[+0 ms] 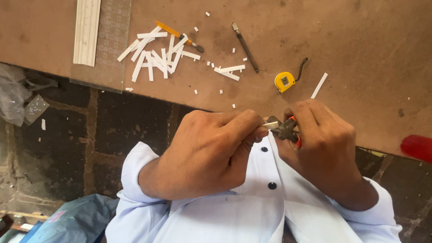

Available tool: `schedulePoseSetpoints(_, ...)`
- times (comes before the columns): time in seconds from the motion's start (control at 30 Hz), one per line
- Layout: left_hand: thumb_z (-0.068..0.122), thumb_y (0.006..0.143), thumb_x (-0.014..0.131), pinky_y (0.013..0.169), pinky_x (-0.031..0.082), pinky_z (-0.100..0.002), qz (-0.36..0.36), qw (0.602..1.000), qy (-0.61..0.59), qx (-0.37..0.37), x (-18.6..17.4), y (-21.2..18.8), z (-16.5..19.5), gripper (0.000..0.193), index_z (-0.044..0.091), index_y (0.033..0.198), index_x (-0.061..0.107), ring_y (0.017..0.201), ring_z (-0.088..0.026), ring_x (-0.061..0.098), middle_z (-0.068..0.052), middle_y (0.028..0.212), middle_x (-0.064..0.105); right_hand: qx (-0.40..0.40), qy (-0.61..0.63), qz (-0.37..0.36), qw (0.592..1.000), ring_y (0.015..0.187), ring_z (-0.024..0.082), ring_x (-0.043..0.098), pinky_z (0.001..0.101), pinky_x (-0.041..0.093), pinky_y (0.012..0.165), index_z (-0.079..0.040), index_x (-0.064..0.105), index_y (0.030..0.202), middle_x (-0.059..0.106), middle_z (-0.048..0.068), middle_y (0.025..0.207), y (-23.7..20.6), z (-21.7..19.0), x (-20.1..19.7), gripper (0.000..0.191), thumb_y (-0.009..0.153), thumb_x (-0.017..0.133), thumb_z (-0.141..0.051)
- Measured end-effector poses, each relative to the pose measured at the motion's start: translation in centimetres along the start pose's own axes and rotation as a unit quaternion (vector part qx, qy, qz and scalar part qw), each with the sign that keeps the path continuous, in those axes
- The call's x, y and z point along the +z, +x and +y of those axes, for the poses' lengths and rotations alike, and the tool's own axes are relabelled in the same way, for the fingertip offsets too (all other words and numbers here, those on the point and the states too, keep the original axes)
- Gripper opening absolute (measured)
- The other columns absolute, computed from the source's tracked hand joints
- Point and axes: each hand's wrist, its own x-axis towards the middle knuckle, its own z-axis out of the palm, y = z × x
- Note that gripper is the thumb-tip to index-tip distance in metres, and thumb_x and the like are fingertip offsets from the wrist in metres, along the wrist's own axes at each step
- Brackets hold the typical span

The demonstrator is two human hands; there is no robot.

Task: The person uses pliers to cut small white plastic strips into shorter pieces on a workbench. They repeatedly pick up strips, position them in the pliers, and cut them, accumulating cut pieces on the table.

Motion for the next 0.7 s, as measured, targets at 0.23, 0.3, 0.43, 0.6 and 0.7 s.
schedulePoseSetpoints(0.23,0.003,0.097,0.065,0.055,0.044,-0.042,0.000,1.000,-0.002,0.004,-0.02,0.01,0.09,0.007,0.004,0.102,0.060,0.066,-0.032,0.063,-0.011,0.076,0.062,0.003,0.002,-0.013,1.000,0.072,0.030,0.062,0.0404,0.046,0.061,-0.003,0.060,0.091,0.059,0.010,0.081,-0.17,0.04,0.06,0.030,0.071,0.082,-0.009)
schedulePoseSetpoints(0.3,0.003,0.098,0.065,0.056,0.044,-0.042,0.002,1.000,-0.002,0.005,0.01,-0.04,0.22,0.007,0.004,0.102,0.060,0.067,-0.032,0.063,-0.011,0.077,0.062,0.010,0.007,-0.022,1.000,0.071,0.029,0.062,0.0401,0.046,0.061,-0.004,0.060,0.091,0.059,0.010,0.081,-0.27,0.16,0.04,0.030,0.070,0.080,-0.008)
schedulePoseSetpoints(0.43,0.003,0.099,0.065,0.058,0.044,-0.041,-0.004,1.000,-0.001,0.003,0.13,0.08,0.24,0.006,0.004,0.103,0.060,0.068,-0.032,0.062,-0.011,0.079,0.062,0.017,0.002,-0.031,0.999,0.071,0.028,0.062,0.0402,0.047,0.061,-0.005,0.061,0.090,0.059,0.009,0.080,-0.36,0.41,0.10,0.030,0.067,0.079,-0.006)
schedulePoseSetpoints(0.6,0.003,0.099,0.066,0.056,0.043,-0.041,-0.004,1.000,-0.003,0.006,0.19,0.27,0.13,0.009,0.003,0.107,0.061,0.066,-0.032,0.061,-0.011,0.079,0.063,0.006,0.002,-0.010,1.000,0.072,0.029,0.062,0.0406,0.046,0.062,-0.004,0.062,0.091,0.059,0.010,0.082,-0.22,0.59,0.01,0.029,0.073,0.084,-0.010)
schedulePoseSetpoints(0.7,0.002,0.097,0.067,0.055,0.043,-0.040,-0.014,1.000,-0.007,0.005,0.05,0.36,0.03,0.012,0.003,0.108,0.062,0.064,-0.030,0.062,-0.010,0.079,0.063,0.005,0.002,-0.003,1.000,0.073,0.030,0.062,0.0405,0.047,0.062,-0.003,0.063,0.092,0.060,0.010,0.083,-0.10,0.56,-0.10,0.028,0.073,0.083,-0.009)
